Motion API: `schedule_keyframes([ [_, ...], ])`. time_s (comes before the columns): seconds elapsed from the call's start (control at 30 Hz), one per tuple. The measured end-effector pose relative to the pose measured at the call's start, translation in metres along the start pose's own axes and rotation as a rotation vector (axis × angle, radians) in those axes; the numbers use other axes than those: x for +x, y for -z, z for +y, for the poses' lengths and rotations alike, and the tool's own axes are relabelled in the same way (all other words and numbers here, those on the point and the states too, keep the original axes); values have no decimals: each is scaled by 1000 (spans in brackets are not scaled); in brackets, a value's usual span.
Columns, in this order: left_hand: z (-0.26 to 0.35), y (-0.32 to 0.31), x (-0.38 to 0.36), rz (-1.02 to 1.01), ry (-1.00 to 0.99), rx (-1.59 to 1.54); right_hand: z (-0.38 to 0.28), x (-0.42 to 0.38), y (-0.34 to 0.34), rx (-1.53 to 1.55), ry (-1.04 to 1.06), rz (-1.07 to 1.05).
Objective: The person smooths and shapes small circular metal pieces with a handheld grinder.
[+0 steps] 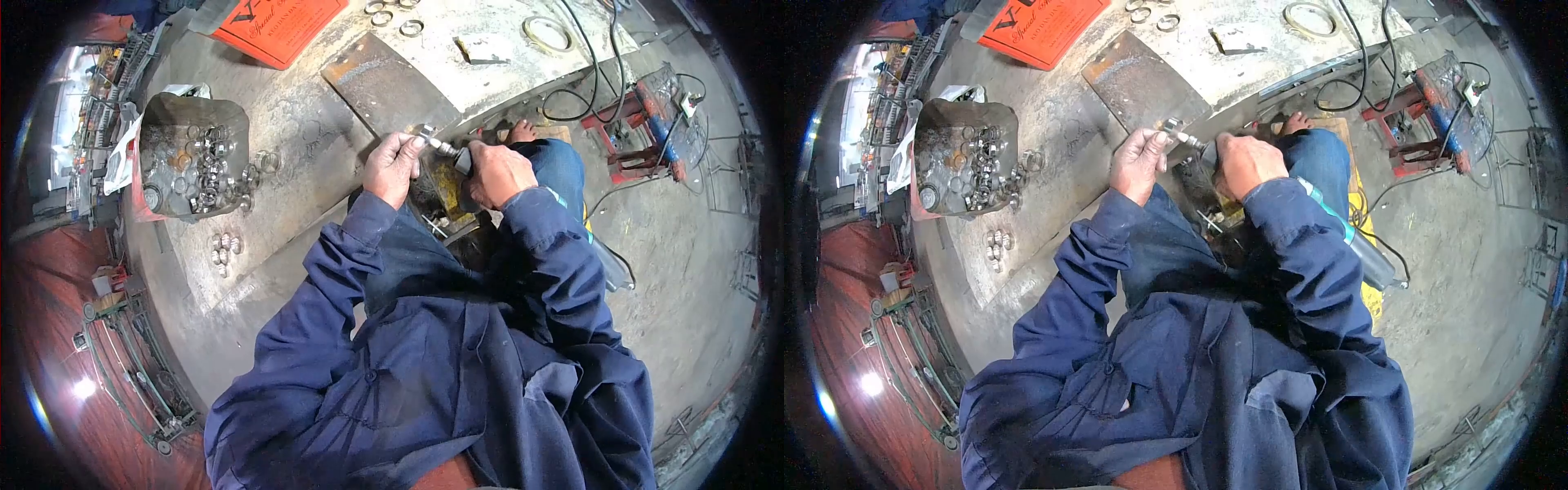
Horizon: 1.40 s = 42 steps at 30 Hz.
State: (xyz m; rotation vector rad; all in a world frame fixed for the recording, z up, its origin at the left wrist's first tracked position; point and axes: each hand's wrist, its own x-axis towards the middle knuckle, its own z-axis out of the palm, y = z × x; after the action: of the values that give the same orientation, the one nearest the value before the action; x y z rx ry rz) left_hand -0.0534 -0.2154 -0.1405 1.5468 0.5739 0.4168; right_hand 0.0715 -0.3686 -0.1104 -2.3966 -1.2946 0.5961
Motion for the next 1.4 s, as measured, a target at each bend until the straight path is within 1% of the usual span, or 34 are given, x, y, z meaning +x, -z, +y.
schedule_keyframes([
  [0.07,2,-1,2,8,22,3,2,4,-4,18,-111,99],
  [0.13,0,0,0,14,48,7,2,1,-10,9,-96,89],
  [0.2,-2,2,2,10,19,23,-1,-2,-9,-26,-18,53],
  [0.23,-2,0,3,17,7,11,-1,-1,-7,-29,-14,58],
  [0.33,5,4,5,-17,8,9,9,0,-1,56,-17,32],
  [0.37,8,6,6,-16,2,8,11,-3,-1,105,1,69],
  [0.4,18,6,6,-19,89,31,10,-5,2,103,4,67],
  [0.43,26,6,6,-21,177,55,7,-8,8,92,-42,53],
  [0.47,32,5,6,-17,177,52,6,-9,12,81,-87,41],
  [0.53,39,3,9,-37,290,-48,9,-9,11,65,-98,28],
  [0.67,38,3,16,-52,286,-38,9,-9,10,74,-115,27],
  [0.73,38,2,16,-70,318,6,11,-7,5,62,-126,14],
  [0.8,39,6,17,-80,313,9,13,-4,2,30,-87,6],
  [1.0,27,7,10,-58,268,-15,2,-1,2,-3,-113,40],
  [1.1,26,6,7,-47,266,-31,1,1,-8,9,-121,61],
  [1.33,19,8,6,-49,205,0,1,-1,1,-7,-51,-47],
  [1.4,13,8,8,-45,182,-5,-1,-1,0,-12,-66,62],
])
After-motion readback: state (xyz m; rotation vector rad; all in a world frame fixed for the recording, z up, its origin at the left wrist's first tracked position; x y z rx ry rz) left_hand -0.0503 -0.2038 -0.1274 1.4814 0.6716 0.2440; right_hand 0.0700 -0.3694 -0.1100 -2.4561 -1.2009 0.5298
